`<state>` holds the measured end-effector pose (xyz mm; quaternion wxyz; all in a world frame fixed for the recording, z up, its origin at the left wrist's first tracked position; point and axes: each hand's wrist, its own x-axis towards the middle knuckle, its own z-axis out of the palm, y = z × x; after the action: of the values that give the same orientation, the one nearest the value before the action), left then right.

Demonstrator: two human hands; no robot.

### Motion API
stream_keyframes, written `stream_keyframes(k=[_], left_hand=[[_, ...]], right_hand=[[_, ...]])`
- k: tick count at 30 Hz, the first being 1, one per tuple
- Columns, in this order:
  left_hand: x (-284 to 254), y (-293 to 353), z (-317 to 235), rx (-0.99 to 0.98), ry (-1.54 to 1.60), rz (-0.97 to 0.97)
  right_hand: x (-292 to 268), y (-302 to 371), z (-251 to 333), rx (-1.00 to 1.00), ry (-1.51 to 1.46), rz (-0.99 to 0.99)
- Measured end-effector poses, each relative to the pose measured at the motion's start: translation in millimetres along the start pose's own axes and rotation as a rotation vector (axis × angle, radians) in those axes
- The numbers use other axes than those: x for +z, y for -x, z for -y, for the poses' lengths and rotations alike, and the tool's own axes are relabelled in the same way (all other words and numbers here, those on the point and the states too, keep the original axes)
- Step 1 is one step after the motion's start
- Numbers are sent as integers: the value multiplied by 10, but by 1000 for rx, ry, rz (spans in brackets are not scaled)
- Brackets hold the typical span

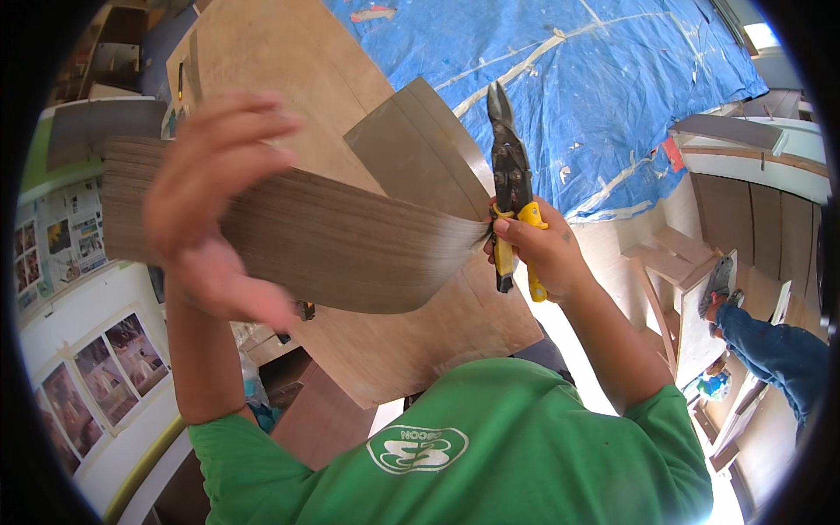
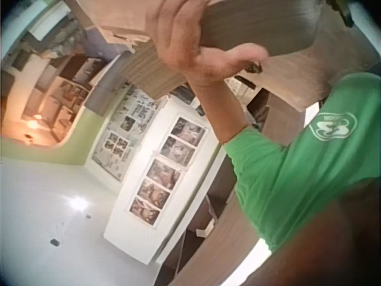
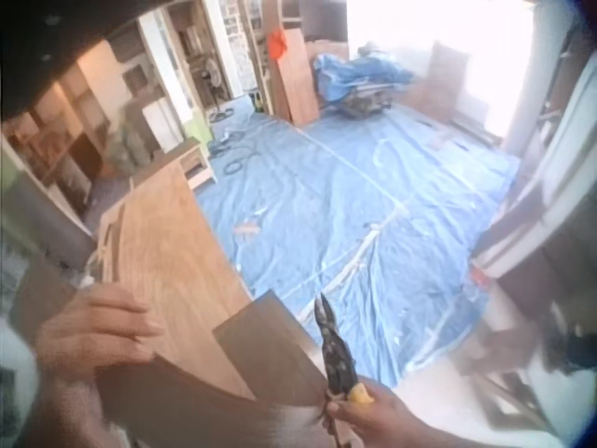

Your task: The person uses yellow-handled tin snips to cut a curved edge on a piece of brown laminate flooring. They hold the laminate on a workbench, cut along the curve, and then remove the cut piece. The person also handles a long strip of laminate, peeling off a backing strip.

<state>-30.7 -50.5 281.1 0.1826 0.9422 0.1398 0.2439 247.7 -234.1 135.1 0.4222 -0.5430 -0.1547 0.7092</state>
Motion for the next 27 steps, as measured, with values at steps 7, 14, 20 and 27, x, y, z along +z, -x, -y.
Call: stream_keyframes(k=[7, 14, 20, 27], left_hand=[[898, 259, 208, -199, -159, 334], [1570, 437, 750, -594, 114, 487], [1843, 542, 983, -626, 59, 235], [2084, 642, 1202, -586, -48, 339]], right_hand=[[64, -119, -73, -37, -8, 43], [88, -137, -114, 11, -83, 49], [-42, -76, -216, -101, 140, -49], [-335, -52, -434, 13, 530, -218]])
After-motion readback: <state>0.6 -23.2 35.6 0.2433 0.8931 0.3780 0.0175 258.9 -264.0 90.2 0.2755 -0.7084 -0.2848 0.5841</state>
